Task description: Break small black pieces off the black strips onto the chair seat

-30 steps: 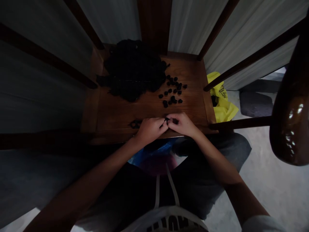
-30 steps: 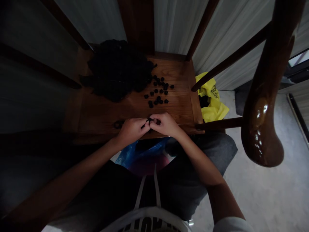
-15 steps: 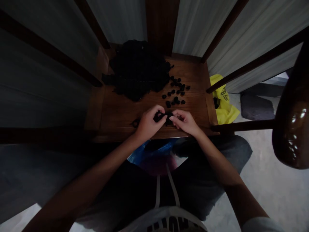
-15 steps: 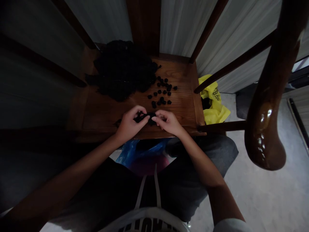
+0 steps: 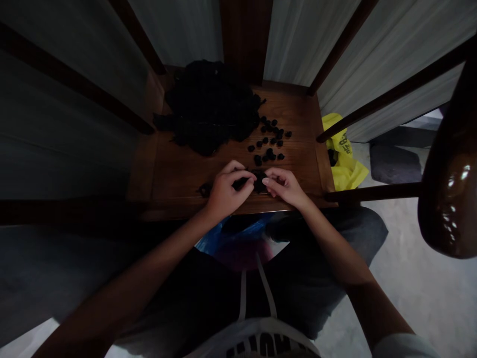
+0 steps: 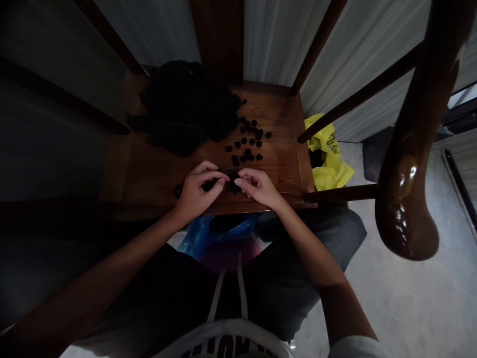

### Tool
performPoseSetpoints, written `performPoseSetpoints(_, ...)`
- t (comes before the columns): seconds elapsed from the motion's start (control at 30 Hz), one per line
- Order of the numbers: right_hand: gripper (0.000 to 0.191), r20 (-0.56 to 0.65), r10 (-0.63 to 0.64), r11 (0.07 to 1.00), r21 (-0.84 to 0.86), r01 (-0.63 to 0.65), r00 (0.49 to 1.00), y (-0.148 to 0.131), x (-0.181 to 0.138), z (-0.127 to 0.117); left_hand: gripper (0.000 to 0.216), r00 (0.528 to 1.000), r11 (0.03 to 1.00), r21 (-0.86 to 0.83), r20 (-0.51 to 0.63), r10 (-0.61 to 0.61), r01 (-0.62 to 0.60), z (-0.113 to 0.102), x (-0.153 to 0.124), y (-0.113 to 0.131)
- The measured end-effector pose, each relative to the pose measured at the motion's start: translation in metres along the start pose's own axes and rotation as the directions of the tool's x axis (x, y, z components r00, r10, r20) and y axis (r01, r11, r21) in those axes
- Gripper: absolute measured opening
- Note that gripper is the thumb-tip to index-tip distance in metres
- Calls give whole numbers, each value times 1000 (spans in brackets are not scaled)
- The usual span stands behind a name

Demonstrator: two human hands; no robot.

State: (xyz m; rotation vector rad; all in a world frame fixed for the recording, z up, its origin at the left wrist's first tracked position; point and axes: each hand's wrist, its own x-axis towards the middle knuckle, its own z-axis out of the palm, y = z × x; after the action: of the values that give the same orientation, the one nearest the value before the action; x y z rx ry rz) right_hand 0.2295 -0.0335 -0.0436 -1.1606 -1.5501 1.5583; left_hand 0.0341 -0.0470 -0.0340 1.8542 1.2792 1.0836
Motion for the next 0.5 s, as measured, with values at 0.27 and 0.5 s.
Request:
performPoseSetpoints(0.27, 31, 1, -32, 998, -46, 32, 999, -1, -1, 3, 9, 990, 985, -103, -19, -142, 139, 1, 4, -3)
performPoseSetpoints(0.5, 29, 22, -62, 995, -73, 63, 998, -1, -1, 3, 12, 984, 972, -155, 53, -169, 175, 0, 4, -4)
